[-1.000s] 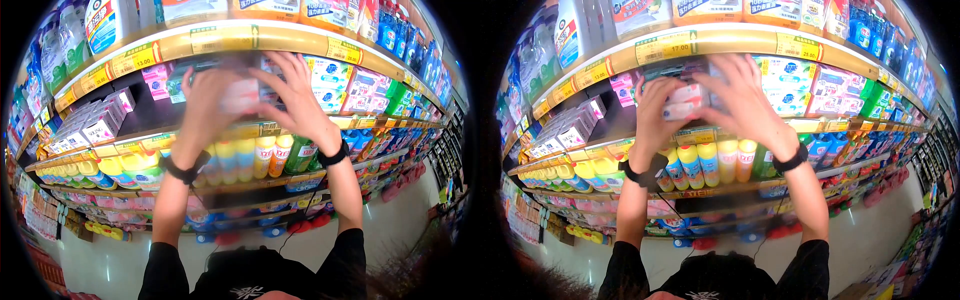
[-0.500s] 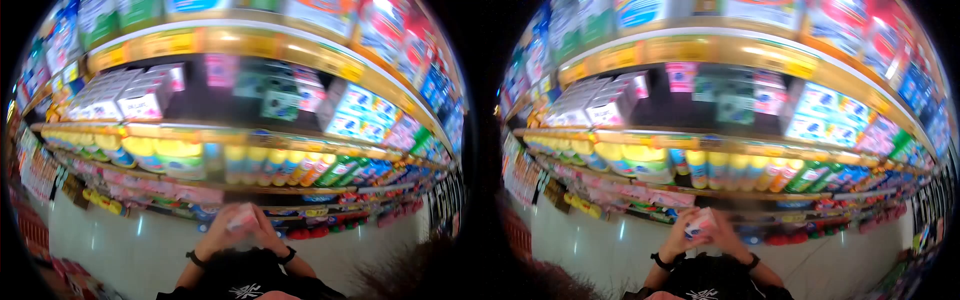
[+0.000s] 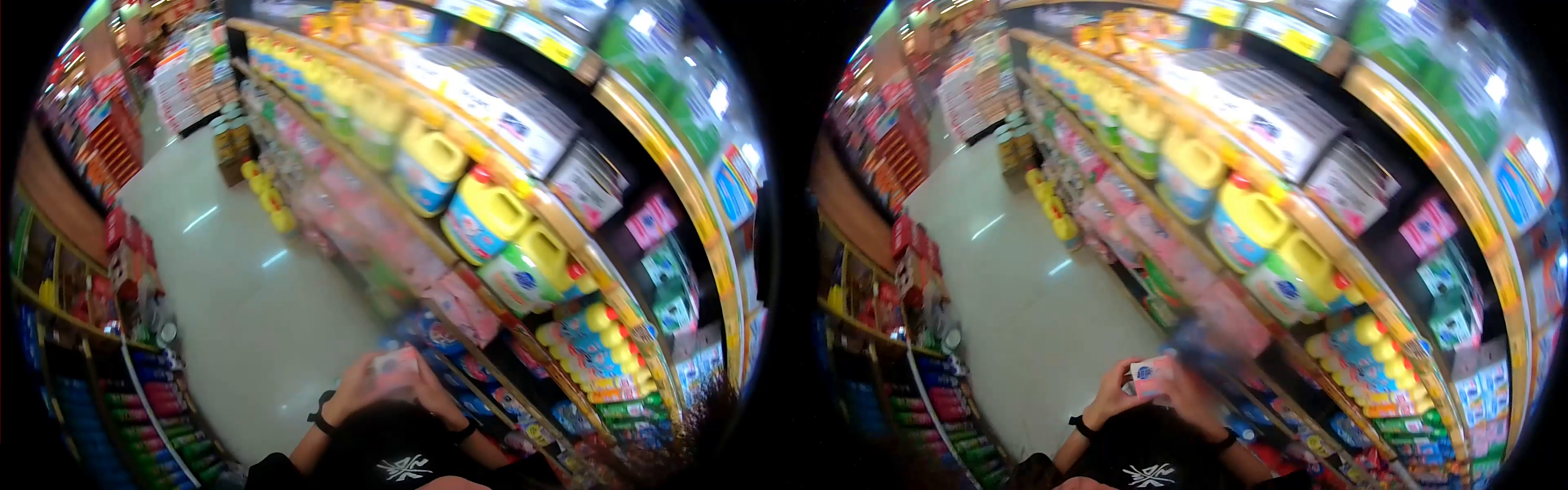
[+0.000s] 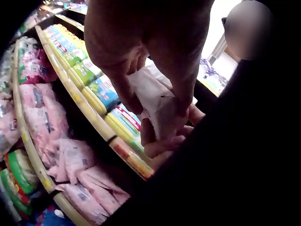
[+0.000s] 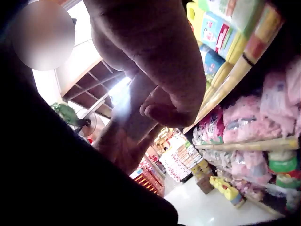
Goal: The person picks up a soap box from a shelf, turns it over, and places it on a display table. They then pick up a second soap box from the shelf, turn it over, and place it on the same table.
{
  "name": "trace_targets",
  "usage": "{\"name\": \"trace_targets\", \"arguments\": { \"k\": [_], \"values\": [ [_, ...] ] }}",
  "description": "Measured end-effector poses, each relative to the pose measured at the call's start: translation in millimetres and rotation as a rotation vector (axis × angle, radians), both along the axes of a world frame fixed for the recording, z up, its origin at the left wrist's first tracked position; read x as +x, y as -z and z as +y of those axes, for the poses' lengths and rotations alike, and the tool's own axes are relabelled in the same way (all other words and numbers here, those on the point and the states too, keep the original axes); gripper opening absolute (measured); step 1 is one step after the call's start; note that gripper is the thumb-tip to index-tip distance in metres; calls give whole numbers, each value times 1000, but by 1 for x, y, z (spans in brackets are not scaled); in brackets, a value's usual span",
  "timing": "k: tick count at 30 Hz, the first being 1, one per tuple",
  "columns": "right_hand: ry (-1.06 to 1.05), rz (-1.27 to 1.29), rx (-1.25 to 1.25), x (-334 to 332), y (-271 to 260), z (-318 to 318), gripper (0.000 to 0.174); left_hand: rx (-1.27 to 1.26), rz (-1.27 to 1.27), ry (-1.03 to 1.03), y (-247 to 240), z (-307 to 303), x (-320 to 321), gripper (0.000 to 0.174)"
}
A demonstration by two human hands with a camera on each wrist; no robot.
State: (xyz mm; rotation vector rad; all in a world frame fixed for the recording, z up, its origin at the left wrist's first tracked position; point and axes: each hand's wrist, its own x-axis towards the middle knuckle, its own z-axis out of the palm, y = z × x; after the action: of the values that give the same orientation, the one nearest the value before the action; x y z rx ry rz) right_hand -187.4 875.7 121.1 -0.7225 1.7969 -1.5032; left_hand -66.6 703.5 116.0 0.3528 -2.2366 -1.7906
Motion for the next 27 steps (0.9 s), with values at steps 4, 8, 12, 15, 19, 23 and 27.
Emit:
{"name": "trace_targets", "arguments": {
  "k": [4, 8, 12, 15, 19, 23, 27],
  "values": [
    [-169, -248, 41, 17, -22, -70, 66, 11, 19, -166, -9, -54, 31, 77],
    [-432, -227, -116, 29, -12, -141, 77, 145, 116, -328, -13, -105, 64, 75],
    [-488, -370, -102, 51, -18, -194, 82, 270, 123, -386, -32, -142, 96, 75],
    [-537, -413, -81, 61, -31, -222, 82, 171, 131, -396, -26, -163, 112, 76],
    [-613, -383, 10, 59, -21, -250, 83, 41, 41, -428, -11, -184, 125, 74],
    [-710, -231, -15, 48, 20, -286, 82, 52, -8, -472, -5, -206, 126, 73],
    [-744, -488, 58, 44, 4, -335, 77, 30, -78, -499, -4, -238, 125, 76]
  ]
}}
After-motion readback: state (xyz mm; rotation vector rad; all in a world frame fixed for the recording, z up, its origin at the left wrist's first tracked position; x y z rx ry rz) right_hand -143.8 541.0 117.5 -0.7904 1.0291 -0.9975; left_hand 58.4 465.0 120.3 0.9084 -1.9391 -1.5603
